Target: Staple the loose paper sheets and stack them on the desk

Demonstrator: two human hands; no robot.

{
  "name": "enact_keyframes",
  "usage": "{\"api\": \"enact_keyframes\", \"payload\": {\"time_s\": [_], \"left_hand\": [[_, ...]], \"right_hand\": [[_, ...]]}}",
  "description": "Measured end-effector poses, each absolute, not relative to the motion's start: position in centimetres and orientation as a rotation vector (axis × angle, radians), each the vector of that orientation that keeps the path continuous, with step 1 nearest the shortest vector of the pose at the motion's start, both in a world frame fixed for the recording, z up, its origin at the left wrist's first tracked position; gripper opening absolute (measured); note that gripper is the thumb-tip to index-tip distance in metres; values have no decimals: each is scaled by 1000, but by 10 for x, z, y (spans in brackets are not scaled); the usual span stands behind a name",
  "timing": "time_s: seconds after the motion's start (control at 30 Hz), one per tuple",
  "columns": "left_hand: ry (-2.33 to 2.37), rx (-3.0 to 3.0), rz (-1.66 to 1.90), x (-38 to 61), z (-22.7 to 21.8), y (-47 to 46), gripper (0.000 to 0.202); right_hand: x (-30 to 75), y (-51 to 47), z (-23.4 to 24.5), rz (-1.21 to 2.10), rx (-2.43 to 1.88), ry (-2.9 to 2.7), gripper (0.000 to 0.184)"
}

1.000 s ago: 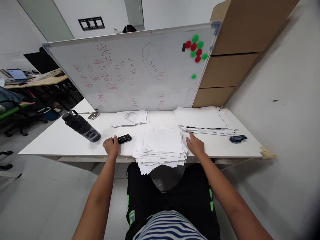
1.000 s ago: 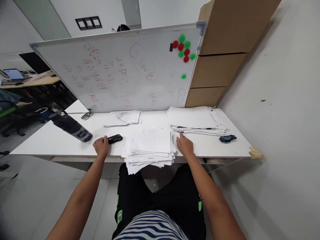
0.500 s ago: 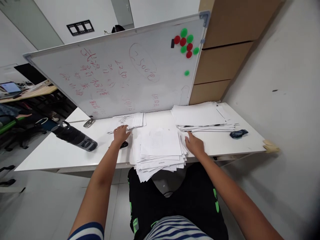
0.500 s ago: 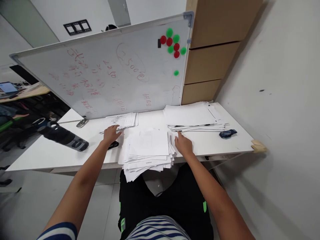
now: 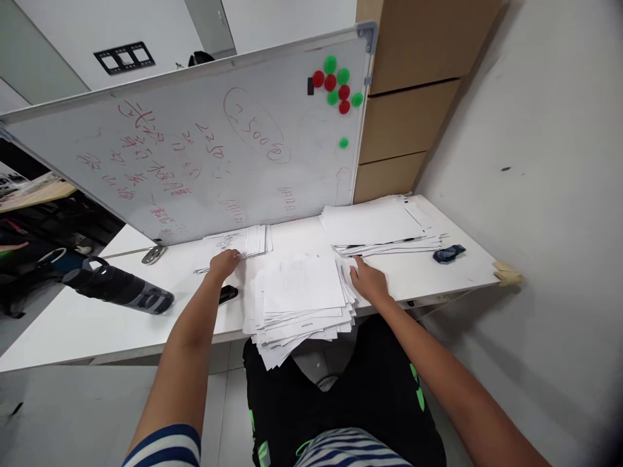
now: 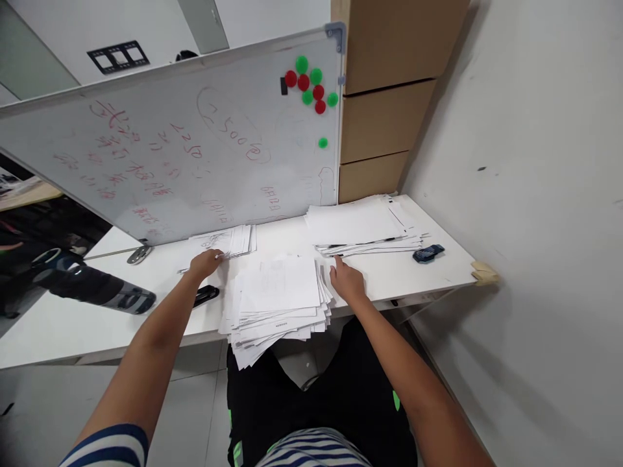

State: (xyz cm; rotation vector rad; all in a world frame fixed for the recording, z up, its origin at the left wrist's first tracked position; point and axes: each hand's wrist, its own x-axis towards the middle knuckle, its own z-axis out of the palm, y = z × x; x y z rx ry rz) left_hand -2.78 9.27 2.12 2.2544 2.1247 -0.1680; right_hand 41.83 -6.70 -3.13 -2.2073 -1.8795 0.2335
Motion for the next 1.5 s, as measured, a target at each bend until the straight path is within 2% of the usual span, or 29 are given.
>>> {"api": "enact_keyframes", "payload": {"time_s": [0.2, 0.43, 0.6, 0.73, 0.8, 0.87, 0.93, 1.03, 1.13, 1.27, 1.37, 1.5], "left_hand": [[2314, 2144, -52, -13, 24, 83, 35], [2355, 2155, 470, 18, 64, 60, 29], [1833, 2317, 1157, 89, 125, -15, 24], [1423, 2061, 1462, 135, 159, -97, 23], [1339, 1864, 1505, 145, 160, -126, 22], [1269, 1637, 1505, 151, 150, -142, 23], [1209, 1410, 1501, 153, 135, -149, 26], [1146, 1119, 1510, 150, 110, -150, 29], [1107, 915, 1506, 143, 93, -151, 29], [1044, 846, 1488, 142, 89, -155, 27], [969, 901, 1461, 153, 102, -158, 26], [867, 1037, 1489, 166, 149, -161, 25]], "right_hand": [[418, -66, -32, 220, -2208, -1872, 49], [418, -66, -31, 246, -2177, -1848, 48], [421, -71, -27, 360, -2046, -1750, 50], [416, -94, -5, 743, -1554, -1306, 59], [407, -111, 13, 1020, -1150, -1049, 67], [396, -128, 32, 1301, -792, -851, 66], [387, -139, 46, 1556, -660, -674, 54], [377, -145, 51, 1870, -736, -473, 32], [370, -148, 43, 1964, -830, -402, 23], [355, -158, 32, 1980, -855, -442, 26], [344, -168, 29, 1988, -758, -451, 35], [333, -181, 39, 2010, -532, -503, 55]]}}
